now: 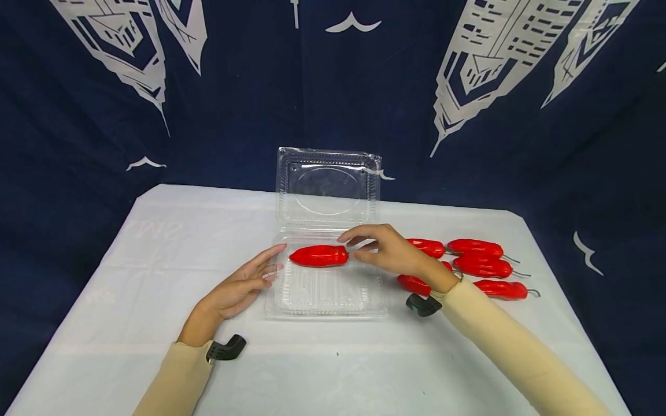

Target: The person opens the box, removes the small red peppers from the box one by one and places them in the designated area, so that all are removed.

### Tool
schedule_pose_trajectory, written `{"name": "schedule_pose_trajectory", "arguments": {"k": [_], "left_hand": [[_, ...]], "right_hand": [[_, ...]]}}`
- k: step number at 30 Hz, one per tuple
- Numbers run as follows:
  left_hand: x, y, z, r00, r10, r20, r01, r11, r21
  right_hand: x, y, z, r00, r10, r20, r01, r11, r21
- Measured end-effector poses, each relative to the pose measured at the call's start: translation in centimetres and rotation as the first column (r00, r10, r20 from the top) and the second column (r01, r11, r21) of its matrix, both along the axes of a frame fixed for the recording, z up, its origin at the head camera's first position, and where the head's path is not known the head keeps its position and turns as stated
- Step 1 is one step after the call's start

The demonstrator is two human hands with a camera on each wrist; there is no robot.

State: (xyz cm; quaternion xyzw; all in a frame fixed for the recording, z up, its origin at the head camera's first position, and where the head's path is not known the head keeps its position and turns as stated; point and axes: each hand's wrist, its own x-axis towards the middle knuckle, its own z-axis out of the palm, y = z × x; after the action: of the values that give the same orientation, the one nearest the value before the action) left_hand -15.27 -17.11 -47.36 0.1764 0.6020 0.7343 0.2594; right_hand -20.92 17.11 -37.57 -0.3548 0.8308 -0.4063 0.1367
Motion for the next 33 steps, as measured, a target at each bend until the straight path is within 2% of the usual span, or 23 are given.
{"name": "schedule_pose_trajectory", "arguments": {"k": [6, 10, 16, 28, 33], "left_hand": [[0.0, 0.0, -0.1, 1.000, 0.001, -0.004, -0.001, 1.000, 0.000], [0.0, -0.1, -0.2, 1.000, 0.001, -0.008, -0.001, 1.000, -0.002], [0.0, 0.0, 0.0, 1.000, 0.000, -0.004, 0.000, 1.000, -0.003], [-0.1, -0.1, 0.0, 1.000, 0.000, -0.007, 0.000, 1.000, 0.000], [-0.1, 0.0, 0.1, 1.000, 0.001, -0.001, -0.001, 1.000, 0.003]], "right_hand": [[-0.7, -1.1, -0.6, 0.994, 0.067, 0.087, -0.067, 0.998, -0.003], [-0.8, -1.9, -0.8, 0.995, 0.090, 0.046, -0.091, 0.995, 0.032], [-1.0, -2.9, -1.2, 0.996, 0.085, -0.016, -0.082, 0.988, 0.127], [-1.0, -4.0, -2.1, 0.994, 0.099, -0.057, -0.082, 0.966, 0.247], [-0.9, -4.1, -2.6, 0.994, 0.103, -0.041, -0.089, 0.961, 0.263]]}}
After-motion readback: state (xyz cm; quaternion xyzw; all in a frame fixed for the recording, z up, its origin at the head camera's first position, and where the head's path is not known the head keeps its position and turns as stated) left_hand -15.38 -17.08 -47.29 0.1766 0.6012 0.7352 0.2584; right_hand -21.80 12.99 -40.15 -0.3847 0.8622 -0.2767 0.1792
